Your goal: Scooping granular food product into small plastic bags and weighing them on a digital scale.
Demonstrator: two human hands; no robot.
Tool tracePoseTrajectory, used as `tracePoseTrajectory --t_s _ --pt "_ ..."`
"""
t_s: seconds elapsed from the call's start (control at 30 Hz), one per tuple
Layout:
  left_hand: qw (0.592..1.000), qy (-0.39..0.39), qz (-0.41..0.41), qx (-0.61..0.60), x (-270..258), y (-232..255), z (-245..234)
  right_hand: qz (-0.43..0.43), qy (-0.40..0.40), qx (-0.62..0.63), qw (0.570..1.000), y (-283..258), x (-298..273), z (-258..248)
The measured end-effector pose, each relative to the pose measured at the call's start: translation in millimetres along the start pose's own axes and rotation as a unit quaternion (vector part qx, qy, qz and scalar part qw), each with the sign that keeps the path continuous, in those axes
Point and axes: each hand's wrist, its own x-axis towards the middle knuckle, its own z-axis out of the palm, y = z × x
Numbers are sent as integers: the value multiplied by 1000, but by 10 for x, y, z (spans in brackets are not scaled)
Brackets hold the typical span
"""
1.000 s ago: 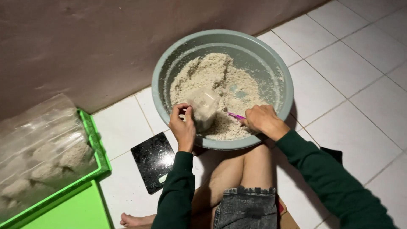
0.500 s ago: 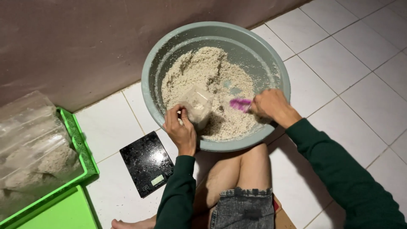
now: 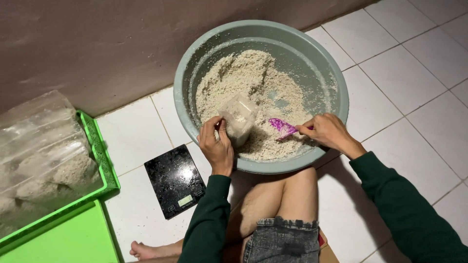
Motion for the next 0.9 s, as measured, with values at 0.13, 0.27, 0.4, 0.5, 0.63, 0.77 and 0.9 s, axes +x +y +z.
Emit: tracePoseTrajectory --t_s 0.13,0.27,0.4,0.5,0.63,0.77,0.9 --pt "1000 -3 5 -2 -6 -22 7 16 -12 20 1000 14 23 85" --pt "1000 2 15 -9 -27 -62 33 14 -13 63 998 38 -14 13" --pt "1000 3 29 -4 -20 -60 52 33 4 135 990 219 -8 40" --pt "999 -38 23 14 -63 -198 97 40 39 213 975 206 -55 -119" --pt "997 -57 36 32 -20 -119 68 34 96 248 963 71 -160 -401" --pt "991 -106 60 53 0 29 16 -31 135 260 956 -369 -283 -821" --pt "979 -126 87 136 -32 -27 76 -85 124 273 950 -612 -212 -964"
